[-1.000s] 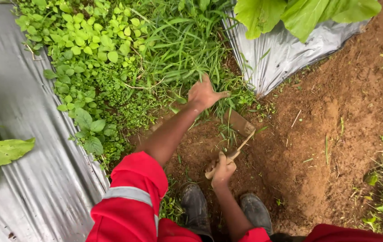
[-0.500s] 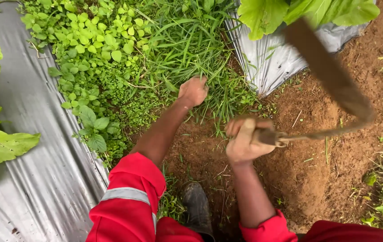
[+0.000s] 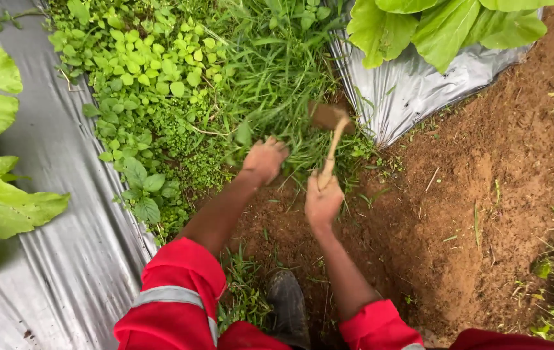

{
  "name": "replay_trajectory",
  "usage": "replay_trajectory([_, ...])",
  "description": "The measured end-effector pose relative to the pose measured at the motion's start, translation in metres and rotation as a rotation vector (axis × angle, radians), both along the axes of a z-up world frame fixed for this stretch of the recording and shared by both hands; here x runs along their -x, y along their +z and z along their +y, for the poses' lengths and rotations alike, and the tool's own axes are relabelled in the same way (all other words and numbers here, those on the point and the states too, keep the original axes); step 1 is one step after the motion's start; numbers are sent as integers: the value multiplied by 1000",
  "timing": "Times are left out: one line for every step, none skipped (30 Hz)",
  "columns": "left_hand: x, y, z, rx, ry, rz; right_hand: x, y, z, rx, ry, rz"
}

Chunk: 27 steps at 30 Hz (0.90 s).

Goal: Removing weeds from a vegetable garden bed using hands and a small hand hoe.

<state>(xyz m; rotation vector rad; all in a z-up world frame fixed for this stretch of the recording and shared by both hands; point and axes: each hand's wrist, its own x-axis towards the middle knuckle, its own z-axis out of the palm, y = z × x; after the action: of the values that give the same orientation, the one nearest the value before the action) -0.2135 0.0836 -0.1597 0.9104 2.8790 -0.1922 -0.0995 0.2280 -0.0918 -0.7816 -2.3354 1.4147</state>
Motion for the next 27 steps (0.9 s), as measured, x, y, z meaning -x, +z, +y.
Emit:
replay_trajectory([-1,5,-9,6,-2,-3,3,16,2,6,-2,-3])
replay_trajectory([-1,10,-18,56,-29,-14,6,32,4,45,-11,136])
replay_trajectory([-2,14,-28,106,-56,-26,10,48,6,84,-21,274])
replay_trajectory([-3,11,-24,107,-54,-29,11,56,15,86,-19,271])
replay_trajectory([-5,8,-19,-96,69,-41,13,65,23,115,34,527])
replay_trajectory([-5,5,-14,-300,187,-51,16,74,33,141,84,785])
replay_trajectory([-6,31,0,-301,187,-52,12,80,41,140,83,784])
replay_trajectory([-8,56,15,-415,317,-257,9,86,51,195,113,873])
replay_trajectory([-10,81,31,-527,445,-465,6,92,61,251,144,961])
replay_trajectory([-16,119,43,-533,444,-468,-2,97,62,244,146,959])
replay_trajectory([-22,158,54,-594,480,-569,-10,102,63,262,124,936])
replay_trajectory([-26,197,65,-656,512,-667,-17,107,64,277,101,917])
replay_trajectory([-22,181,72,-664,507,-668,-22,108,62,268,104,919])
replay_trajectory([-16,166,81,-641,503,-659,-27,108,60,284,64,858])
replay_trajectory([-11,150,90,-619,499,-650,-31,109,58,301,23,796])
replay_trajectory([-5,130,94,-620,494,-652,-31,110,61,296,20,797])
replay_trajectory([0,109,98,-571,510,-607,-31,110,64,281,47,813])
replay_trajectory([7,89,99,-519,530,-558,-29,110,66,270,75,830])
replay_trajectory([16,73,95,-517,529,-557,-24,111,71,271,73,831])
replay_trajectory([21,56,87,-367,439,-447,-21,111,74,215,97,877])
replay_trajectory([26,39,79,-218,348,-338,-18,111,77,158,122,923])
replay_trajectory([30,27,77,-211,354,-337,-14,115,78,167,122,923])
replay_trajectory([34,14,75,-120,274,-226,-9,120,80,155,154,996])
replay_trajectory([37,2,74,-27,186,-116,-6,125,81,140,179,1068])
replay_trajectory([36,4,74,-19,185,-117,4,122,77,146,173,1067])
replay_trajectory([35,5,76,-9,176,-93,13,120,74,186,259,1168])
replay_trajectory([34,7,78,1,167,-69,23,118,70,226,346,1267])
